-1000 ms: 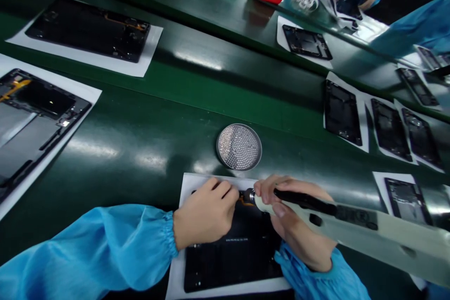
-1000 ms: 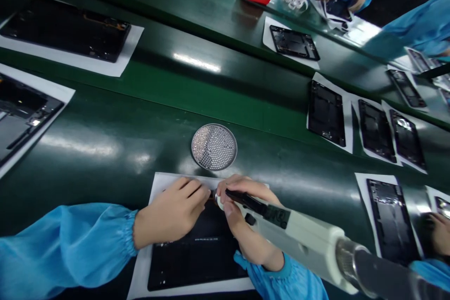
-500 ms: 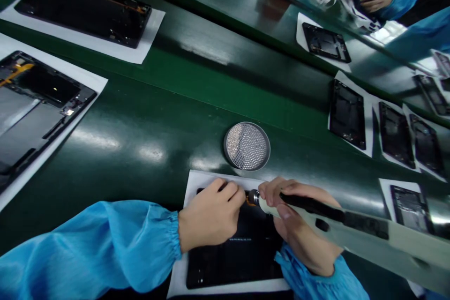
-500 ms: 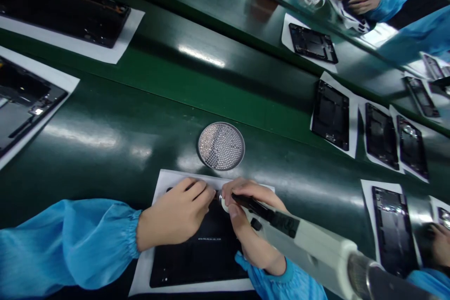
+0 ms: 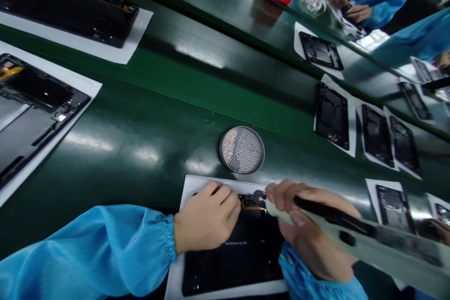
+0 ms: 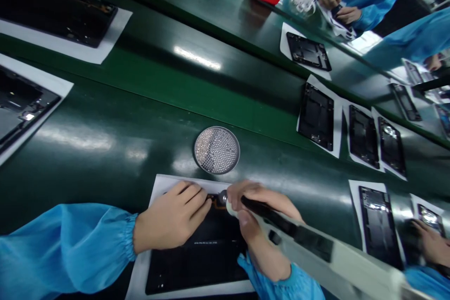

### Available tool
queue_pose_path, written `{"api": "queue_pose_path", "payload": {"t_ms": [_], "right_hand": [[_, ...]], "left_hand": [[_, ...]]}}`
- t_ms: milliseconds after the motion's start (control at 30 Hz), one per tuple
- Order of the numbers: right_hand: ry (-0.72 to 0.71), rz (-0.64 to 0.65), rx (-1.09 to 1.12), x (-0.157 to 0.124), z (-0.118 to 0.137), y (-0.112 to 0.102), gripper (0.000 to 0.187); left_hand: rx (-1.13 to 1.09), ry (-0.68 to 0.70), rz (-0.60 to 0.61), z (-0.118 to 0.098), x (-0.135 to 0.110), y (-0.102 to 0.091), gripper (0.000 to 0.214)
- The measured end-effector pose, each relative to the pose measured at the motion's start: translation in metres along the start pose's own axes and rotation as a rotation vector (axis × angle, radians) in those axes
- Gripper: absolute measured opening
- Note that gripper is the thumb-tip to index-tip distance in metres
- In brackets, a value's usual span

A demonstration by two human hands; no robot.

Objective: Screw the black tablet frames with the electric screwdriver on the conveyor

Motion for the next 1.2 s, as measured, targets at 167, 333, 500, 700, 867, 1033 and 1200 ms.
{"api": "queue_pose_path", "payload": {"t_ms": [167,333,500,700,867,1033,1200], "right_hand": [[-0.058,-0.12,0.052,0.031,-0.001,0.008,0.022],[-0.005,-0.177,0.031,0.04,-0.026,0.013,0.02],[0.033,-0.13,0.022,0.033,-0.031,0.01,0.022],[0.037,-0.122,-0.005,0.033,-0.032,0.011,0.019],[0.047,-0.135,-0.006,0.033,-0.035,0.01,0.021],[0.037,-0.121,0.02,0.034,-0.037,0.01,0.018],[0.028,-0.114,0.009,0.035,-0.031,0.01,0.023]], "left_hand": [[-0.006,-0.011,0.035,0.002,-0.003,0.005,0.027],[-0.028,-0.045,0.035,0.004,-0.003,0.007,0.024],[-0.011,-0.044,0.06,0.001,-0.002,0.008,0.027],[-0.014,-0.032,0.084,0.0,-0.003,0.01,0.032],[-0.018,-0.025,0.085,-0.001,-0.003,0.008,0.032],[-0.016,-0.025,0.08,0.0,-0.003,0.008,0.032],[-0.025,-0.023,0.05,0.001,-0.003,0.009,0.028]]}}
Point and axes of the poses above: each hand's wrist, its own x-axis towards the middle knuckle, its own y-axis out of the palm, z = x × y, the point moved 7 cm from there along x, towards the middle knuckle, and after that the axes turned 6 degrees about -z, right-handed, at the moved point
